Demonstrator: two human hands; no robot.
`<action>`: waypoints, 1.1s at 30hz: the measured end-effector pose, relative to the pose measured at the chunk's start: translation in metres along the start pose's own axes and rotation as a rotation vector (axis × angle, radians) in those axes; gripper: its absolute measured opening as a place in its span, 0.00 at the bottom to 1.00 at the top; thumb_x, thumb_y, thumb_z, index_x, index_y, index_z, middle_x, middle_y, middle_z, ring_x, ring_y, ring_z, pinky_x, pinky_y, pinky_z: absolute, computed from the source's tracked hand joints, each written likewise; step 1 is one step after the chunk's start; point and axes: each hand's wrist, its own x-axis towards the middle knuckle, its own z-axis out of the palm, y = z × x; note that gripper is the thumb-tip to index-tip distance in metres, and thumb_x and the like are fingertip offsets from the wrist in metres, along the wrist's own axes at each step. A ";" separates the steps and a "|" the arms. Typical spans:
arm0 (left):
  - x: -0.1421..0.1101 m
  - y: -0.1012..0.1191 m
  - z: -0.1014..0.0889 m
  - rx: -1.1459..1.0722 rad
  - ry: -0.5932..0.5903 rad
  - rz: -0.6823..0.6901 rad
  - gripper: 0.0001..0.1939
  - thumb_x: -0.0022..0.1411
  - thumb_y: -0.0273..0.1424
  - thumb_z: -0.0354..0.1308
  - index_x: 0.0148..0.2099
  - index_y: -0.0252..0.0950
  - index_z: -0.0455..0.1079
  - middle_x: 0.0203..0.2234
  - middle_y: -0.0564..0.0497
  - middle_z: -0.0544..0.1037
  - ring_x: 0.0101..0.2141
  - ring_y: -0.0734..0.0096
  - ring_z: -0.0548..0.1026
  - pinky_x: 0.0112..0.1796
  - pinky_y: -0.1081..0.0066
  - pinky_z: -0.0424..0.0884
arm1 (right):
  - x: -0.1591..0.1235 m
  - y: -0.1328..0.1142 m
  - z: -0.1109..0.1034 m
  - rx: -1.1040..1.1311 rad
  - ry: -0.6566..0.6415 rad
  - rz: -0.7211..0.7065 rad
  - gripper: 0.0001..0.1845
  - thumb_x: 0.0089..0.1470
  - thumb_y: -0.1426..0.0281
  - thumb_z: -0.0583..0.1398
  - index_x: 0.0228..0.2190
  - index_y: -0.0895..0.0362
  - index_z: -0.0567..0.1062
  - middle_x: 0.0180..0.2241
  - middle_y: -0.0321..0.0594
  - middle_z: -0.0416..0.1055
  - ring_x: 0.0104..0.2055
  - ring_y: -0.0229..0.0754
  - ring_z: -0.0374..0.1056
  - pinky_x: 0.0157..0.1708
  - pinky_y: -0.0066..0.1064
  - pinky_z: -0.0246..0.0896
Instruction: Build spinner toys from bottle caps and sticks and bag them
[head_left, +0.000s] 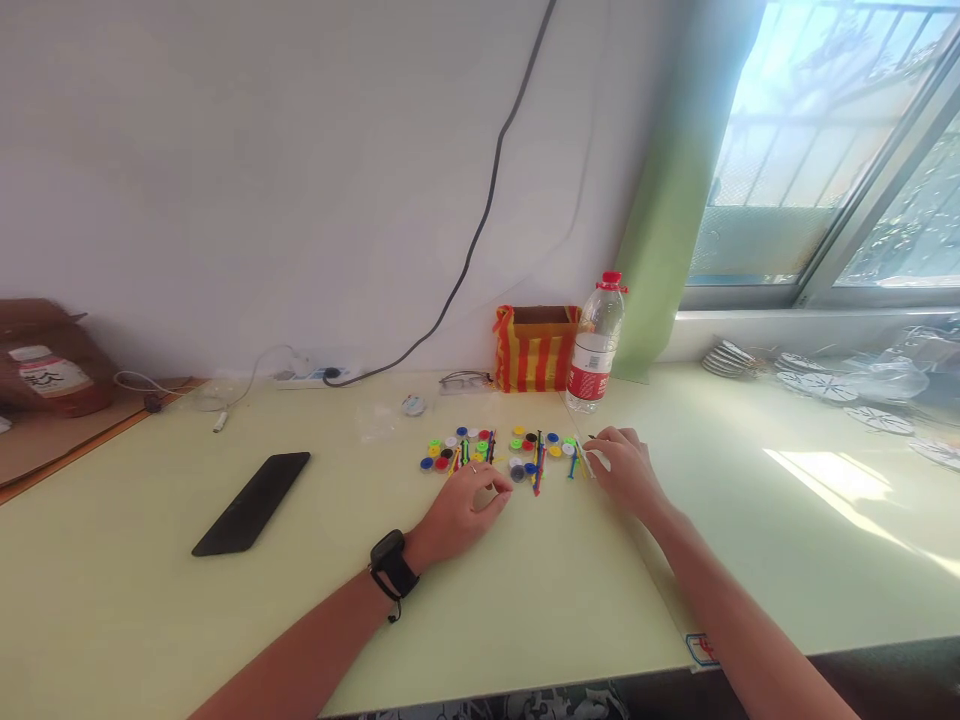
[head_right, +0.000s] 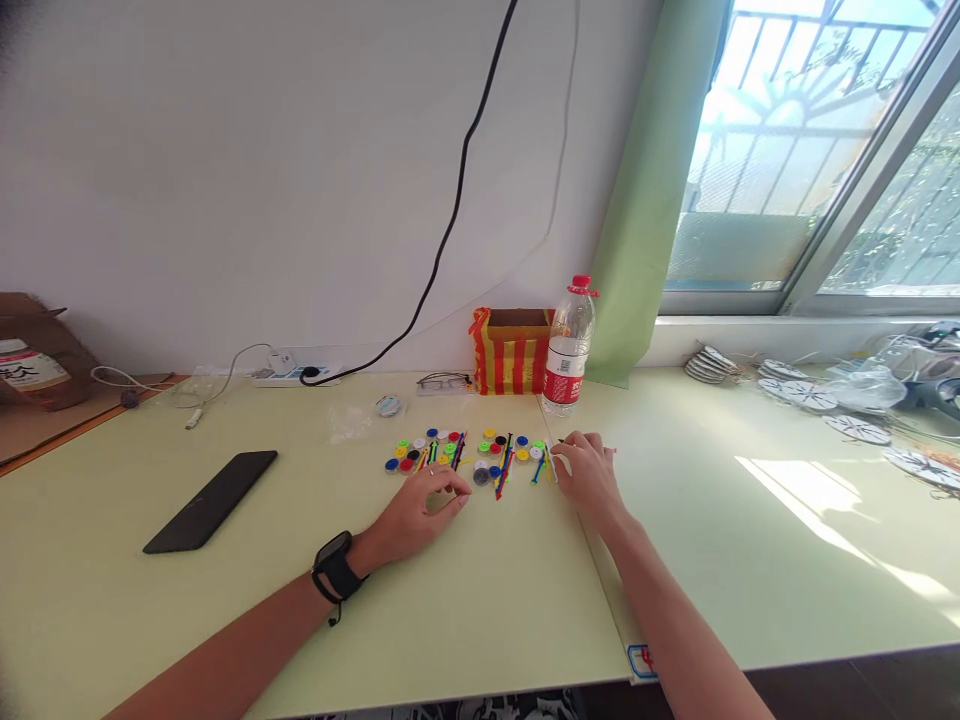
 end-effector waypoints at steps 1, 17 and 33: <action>0.000 0.000 0.000 0.002 -0.007 0.001 0.06 0.69 0.32 0.56 0.39 0.41 0.74 0.37 0.51 0.80 0.42 0.62 0.76 0.47 0.61 0.70 | 0.000 -0.001 0.000 -0.008 -0.006 -0.001 0.13 0.61 0.67 0.56 0.40 0.49 0.82 0.41 0.47 0.74 0.49 0.56 0.63 0.46 0.47 0.59; 0.001 0.000 -0.001 0.021 -0.077 -0.015 0.07 0.69 0.32 0.56 0.40 0.40 0.75 0.36 0.51 0.80 0.37 0.65 0.74 0.40 0.65 0.70 | 0.001 -0.004 0.002 0.014 0.016 -0.005 0.11 0.63 0.67 0.54 0.33 0.52 0.76 0.40 0.45 0.76 0.48 0.55 0.63 0.43 0.46 0.56; -0.001 -0.001 0.001 -0.005 -0.174 -0.077 0.08 0.69 0.34 0.55 0.42 0.39 0.75 0.36 0.50 0.80 0.35 0.67 0.75 0.37 0.68 0.71 | 0.003 -0.016 0.005 0.532 0.055 -0.013 0.07 0.67 0.65 0.50 0.40 0.52 0.67 0.38 0.42 0.75 0.42 0.48 0.73 0.42 0.39 0.67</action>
